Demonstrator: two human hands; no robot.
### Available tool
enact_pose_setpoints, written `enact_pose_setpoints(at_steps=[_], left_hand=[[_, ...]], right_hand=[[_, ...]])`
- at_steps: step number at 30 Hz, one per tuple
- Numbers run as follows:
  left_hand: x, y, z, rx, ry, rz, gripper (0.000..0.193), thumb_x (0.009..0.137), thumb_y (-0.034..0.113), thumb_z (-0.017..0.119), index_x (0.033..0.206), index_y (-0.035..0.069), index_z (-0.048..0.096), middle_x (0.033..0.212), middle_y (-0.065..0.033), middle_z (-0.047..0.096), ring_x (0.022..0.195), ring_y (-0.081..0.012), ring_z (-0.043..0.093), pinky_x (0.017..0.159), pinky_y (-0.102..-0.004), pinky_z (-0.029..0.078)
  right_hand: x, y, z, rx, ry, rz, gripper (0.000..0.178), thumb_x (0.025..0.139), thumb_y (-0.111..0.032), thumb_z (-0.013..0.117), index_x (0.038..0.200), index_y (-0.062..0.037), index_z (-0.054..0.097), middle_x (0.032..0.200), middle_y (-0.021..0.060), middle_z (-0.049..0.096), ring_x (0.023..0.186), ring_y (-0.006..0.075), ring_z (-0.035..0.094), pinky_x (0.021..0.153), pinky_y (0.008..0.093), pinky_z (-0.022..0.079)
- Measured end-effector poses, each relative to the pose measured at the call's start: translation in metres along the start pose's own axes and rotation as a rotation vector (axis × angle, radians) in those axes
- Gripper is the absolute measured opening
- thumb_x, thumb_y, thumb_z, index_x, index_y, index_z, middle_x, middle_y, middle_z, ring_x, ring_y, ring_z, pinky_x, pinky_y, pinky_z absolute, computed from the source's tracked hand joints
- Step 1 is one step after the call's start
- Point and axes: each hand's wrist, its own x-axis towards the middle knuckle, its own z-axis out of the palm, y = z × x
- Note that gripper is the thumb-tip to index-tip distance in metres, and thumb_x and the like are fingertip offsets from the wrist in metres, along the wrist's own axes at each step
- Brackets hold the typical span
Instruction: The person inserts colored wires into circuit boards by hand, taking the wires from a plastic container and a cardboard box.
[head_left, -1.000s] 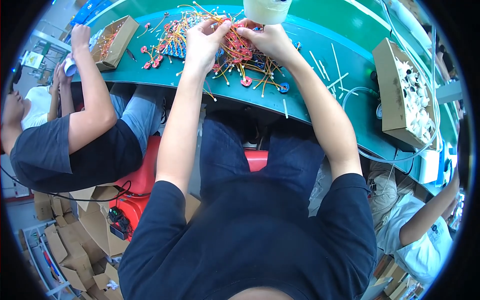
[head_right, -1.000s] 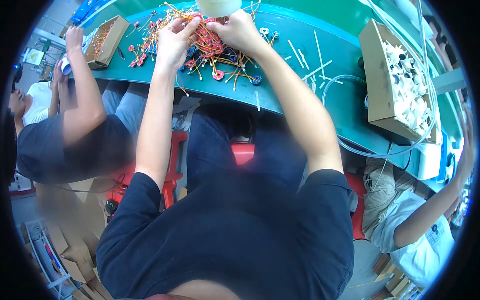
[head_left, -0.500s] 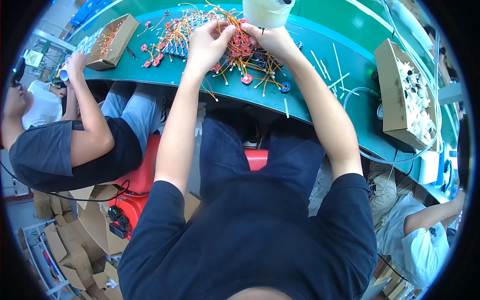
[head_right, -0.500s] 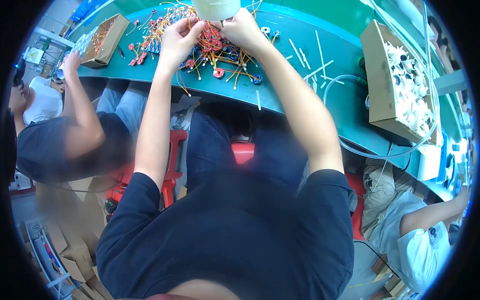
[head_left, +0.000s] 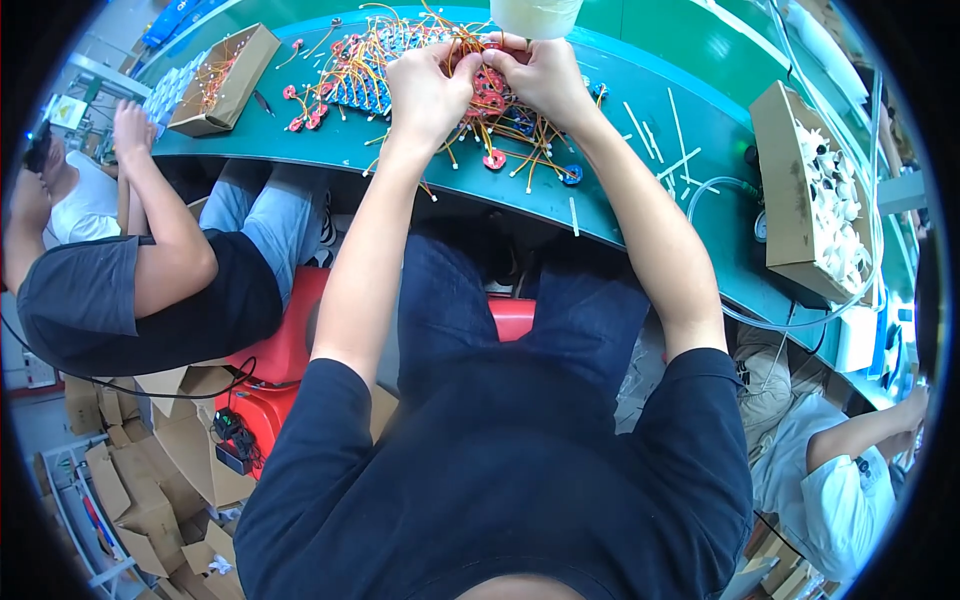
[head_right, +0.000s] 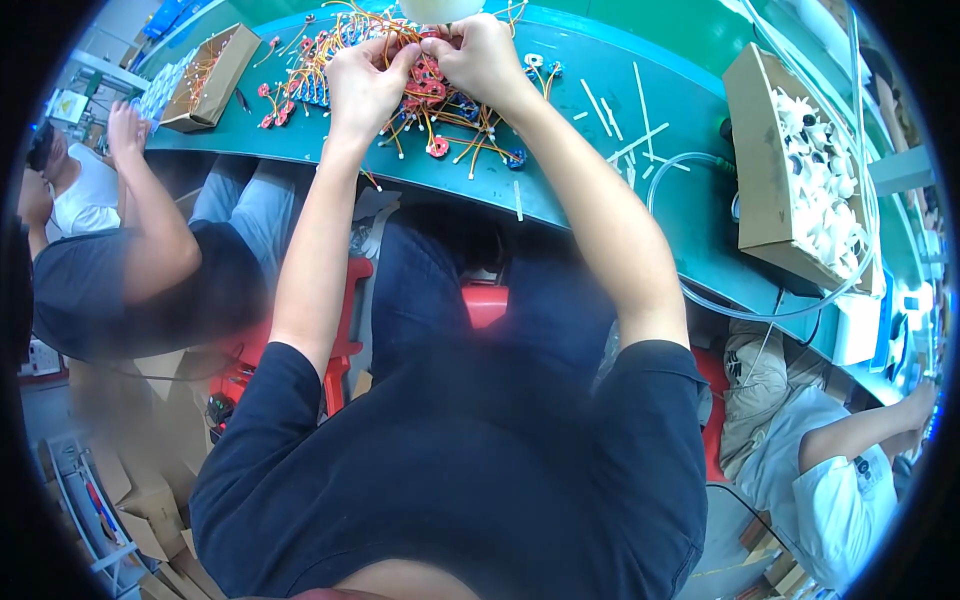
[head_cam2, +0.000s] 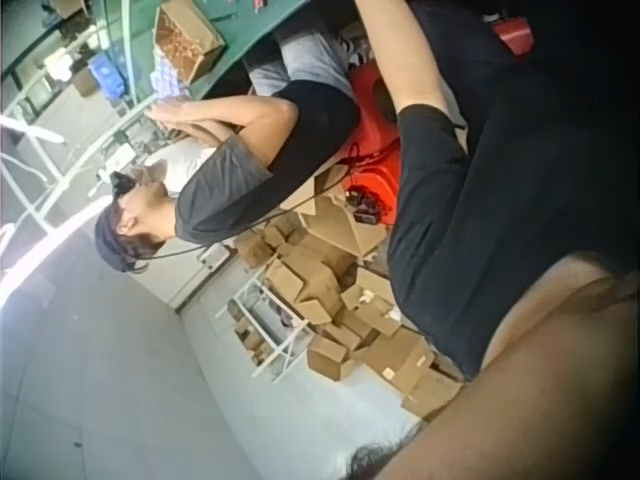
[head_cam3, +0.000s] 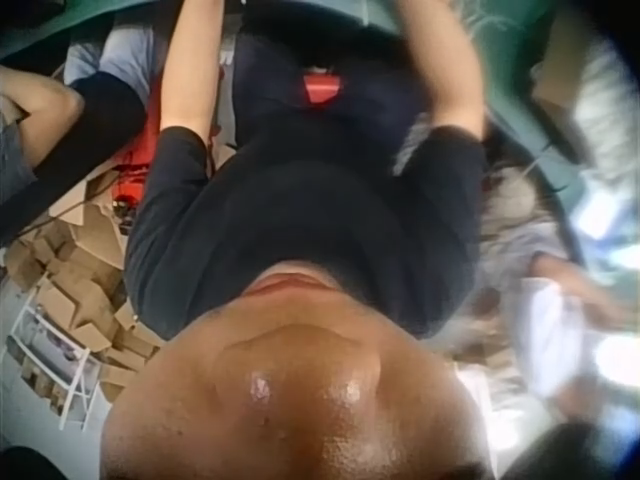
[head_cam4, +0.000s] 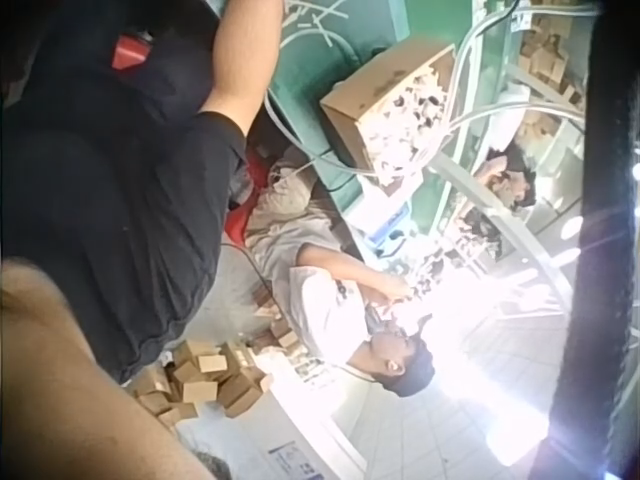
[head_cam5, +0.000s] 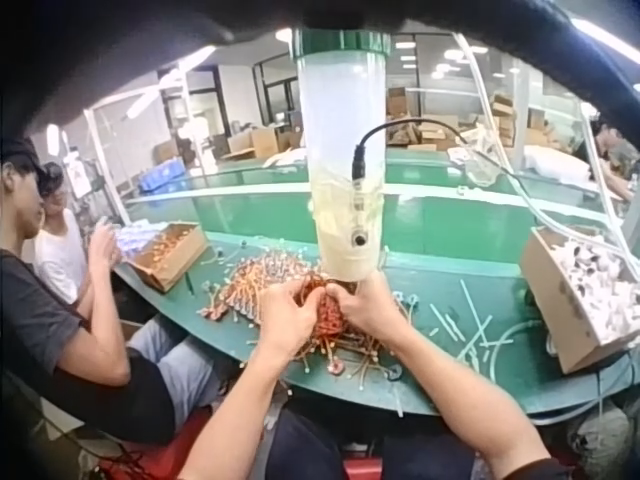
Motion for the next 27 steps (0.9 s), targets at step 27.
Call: enact_pose_setpoints(at_steps=[27], left_hand=[[0.008,-0.027,0.002,-0.507,0.158,-0.132,0.025,0.078,0.018,0.063,0.089,-0.005,0.061,0.068,-0.0060,0.062,0.058,-0.0068,0.055,0.050,-0.0215,0.043]], right_hand=[[0.000,-0.022,-0.014,-0.126,-0.098,0.167,0.020,0.078,-0.017,0.061,0.089,-0.0005,0.060,0.067,0.0049,0.060,0.056,0.0098,0.054,0.053,0.0225,0.045]])
